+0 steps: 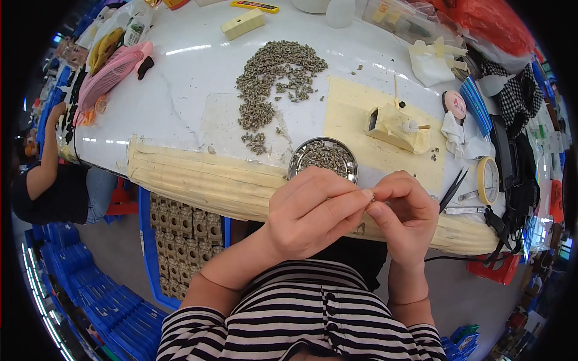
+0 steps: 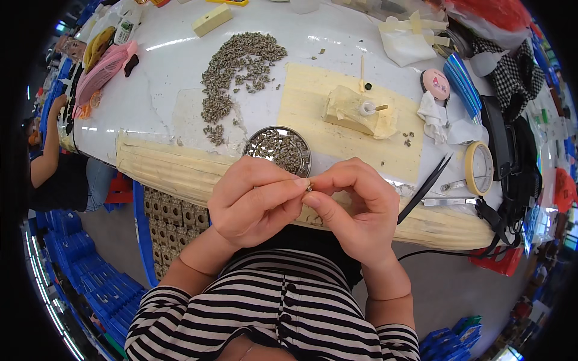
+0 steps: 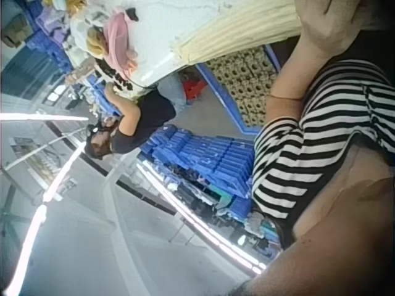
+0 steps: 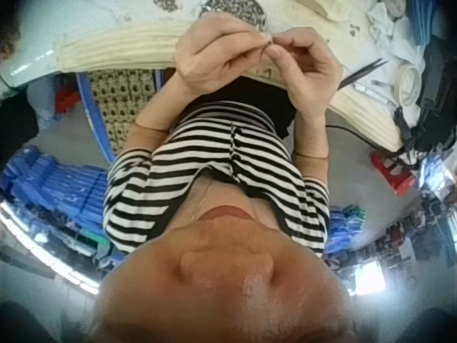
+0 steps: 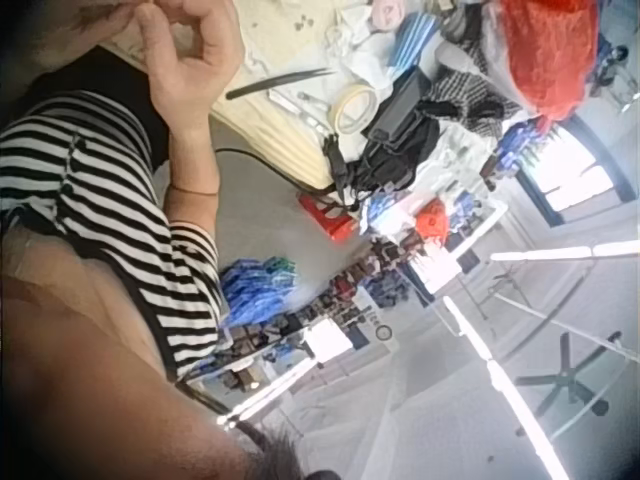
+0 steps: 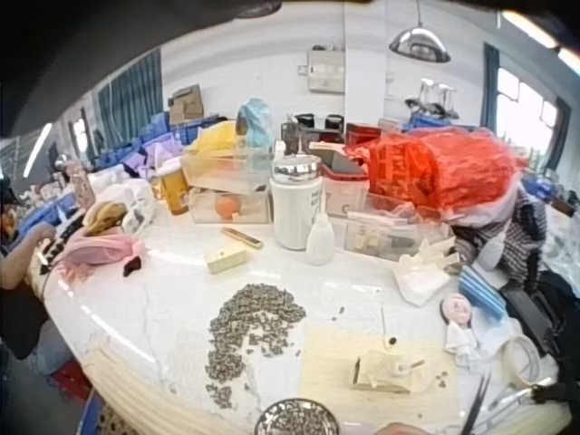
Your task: The person assembles small toy parts by hand, taking tiny metal components from a dish and joining them with a plastic frame.
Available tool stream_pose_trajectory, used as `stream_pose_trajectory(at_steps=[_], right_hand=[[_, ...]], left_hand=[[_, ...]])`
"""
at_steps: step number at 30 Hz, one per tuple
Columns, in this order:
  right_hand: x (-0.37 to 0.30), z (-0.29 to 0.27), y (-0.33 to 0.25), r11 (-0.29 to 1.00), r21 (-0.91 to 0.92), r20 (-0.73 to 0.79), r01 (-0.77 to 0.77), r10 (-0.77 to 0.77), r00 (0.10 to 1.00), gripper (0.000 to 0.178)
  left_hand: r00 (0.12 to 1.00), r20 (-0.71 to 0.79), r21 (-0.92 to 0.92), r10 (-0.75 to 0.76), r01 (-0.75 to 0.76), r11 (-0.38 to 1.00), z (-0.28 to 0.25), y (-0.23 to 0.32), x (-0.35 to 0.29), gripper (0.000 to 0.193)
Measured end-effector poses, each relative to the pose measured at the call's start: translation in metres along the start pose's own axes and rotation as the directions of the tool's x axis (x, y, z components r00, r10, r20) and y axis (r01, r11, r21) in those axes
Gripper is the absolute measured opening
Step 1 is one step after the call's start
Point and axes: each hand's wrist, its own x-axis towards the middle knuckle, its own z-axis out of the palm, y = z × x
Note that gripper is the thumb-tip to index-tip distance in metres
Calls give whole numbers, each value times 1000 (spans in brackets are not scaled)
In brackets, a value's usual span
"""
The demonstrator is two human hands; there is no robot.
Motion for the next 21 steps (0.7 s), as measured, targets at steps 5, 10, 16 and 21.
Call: stream_pose_trajectory(at_steps=[5, 10, 16, 21], right_hand=[[0, 2, 3, 949, -248, -22, 194, -205, 978, 20], [0, 6, 4, 805, -486, 13, 340, -382, 924, 26], [0, 12, 1, 736, -553, 26, 392, -454, 890, 27], [2, 12, 2, 751, -533, 38, 390, -439, 898, 28]], left_hand=[[999, -28, 29, -35, 36, 999, 4, -1, -3, 28], [995, -68, 64, -67, 72, 995, 8, -2, -4, 29], [994, -66, 51, -93, 96, 994, 7, -3, -5, 27], [993, -98, 52, -67, 73, 996, 9, -4, -3, 29]])
